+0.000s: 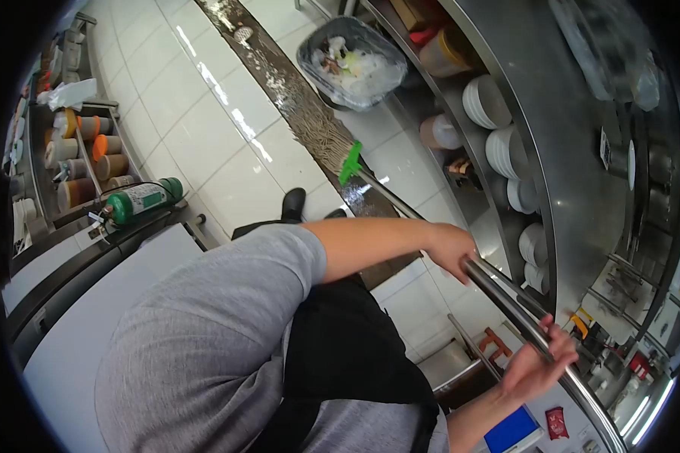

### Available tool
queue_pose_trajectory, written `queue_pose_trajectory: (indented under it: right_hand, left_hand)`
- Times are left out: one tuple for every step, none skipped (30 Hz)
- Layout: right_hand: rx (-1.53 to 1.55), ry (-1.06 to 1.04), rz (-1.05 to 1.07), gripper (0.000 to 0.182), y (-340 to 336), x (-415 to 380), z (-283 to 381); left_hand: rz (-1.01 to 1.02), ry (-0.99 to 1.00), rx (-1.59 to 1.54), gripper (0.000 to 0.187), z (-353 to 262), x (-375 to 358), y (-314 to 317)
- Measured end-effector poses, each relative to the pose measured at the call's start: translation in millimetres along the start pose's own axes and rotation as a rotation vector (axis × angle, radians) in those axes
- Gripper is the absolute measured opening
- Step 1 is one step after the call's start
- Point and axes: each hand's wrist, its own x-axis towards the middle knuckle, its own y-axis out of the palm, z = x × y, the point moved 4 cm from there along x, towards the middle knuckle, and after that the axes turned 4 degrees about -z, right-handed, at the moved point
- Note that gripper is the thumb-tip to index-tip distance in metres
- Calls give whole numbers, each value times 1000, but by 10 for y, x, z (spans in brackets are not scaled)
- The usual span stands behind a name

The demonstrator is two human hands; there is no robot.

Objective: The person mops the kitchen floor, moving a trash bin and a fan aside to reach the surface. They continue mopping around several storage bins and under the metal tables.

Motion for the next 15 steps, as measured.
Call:
queue_pose_trajectory:
  right_hand:
    - [-37, -92, -52, 27, -30, 4, 148]
    - [-159, -214, -263, 27, -61, -16, 346]
    - [-279, -336, -470, 28, -47, -56, 566]
    - [-264, -370, -448, 23, 66, -60, 751]
    - [-253, -402, -434, 20, 134, -99, 950]
    - [-148, -331, -280, 19, 121, -136, 1096]
    - [-40, -262, -120, 21, 97, -161, 1223]
    - [59, -212, 61, 15, 124, -142, 1298]
    - [60, -214, 56, 15, 110, -134, 1380]
    - [-24, -240, 255, 21, 203, -148, 1455]
    - [-110, -263, 456, 28, 298, -176, 1497]
    - [-17, -250, 778, 28, 475, -177, 1473]
    - [81, -235, 1097, 29, 608, -188, 1422]
    - [77, -238, 1092, 29, 595, -150, 1399]
    - [166, -288, 1154, 31, 574, -153, 1424]
  left_hand:
    - [-13, -31, 120, 29, 219, 39, 103]
    - [0, -25, 111, 29, 362, 1, 278]
    - [-246, -105, 37, 27, 532, -99, 372]
    - [-493, -186, -31, 26, 662, -159, 447]
    - [-725, -174, 28, 24, 626, -190, 618]
    - [-762, -153, -23, 23, 518, -226, 724]
    - [-804, -131, -72, 23, 393, -272, 736]
    - [-795, -129, -73, 23, 317, -296, 710]
    - [-768, -4, 32, 25, 196, -320, 650]
    - [-740, 121, 138, 27, 75, -332, 561]
    - [-737, 121, 139, 27, 55, -304, 346]
    - [-456, 273, 151, 28, 20, -209, 160]
    - [-171, 419, 161, 29, -47, -172, 129]
    - [-115, 400, -61, 25, -147, -164, 164]
    - [-109, 405, -61, 25, -246, -103, 155]
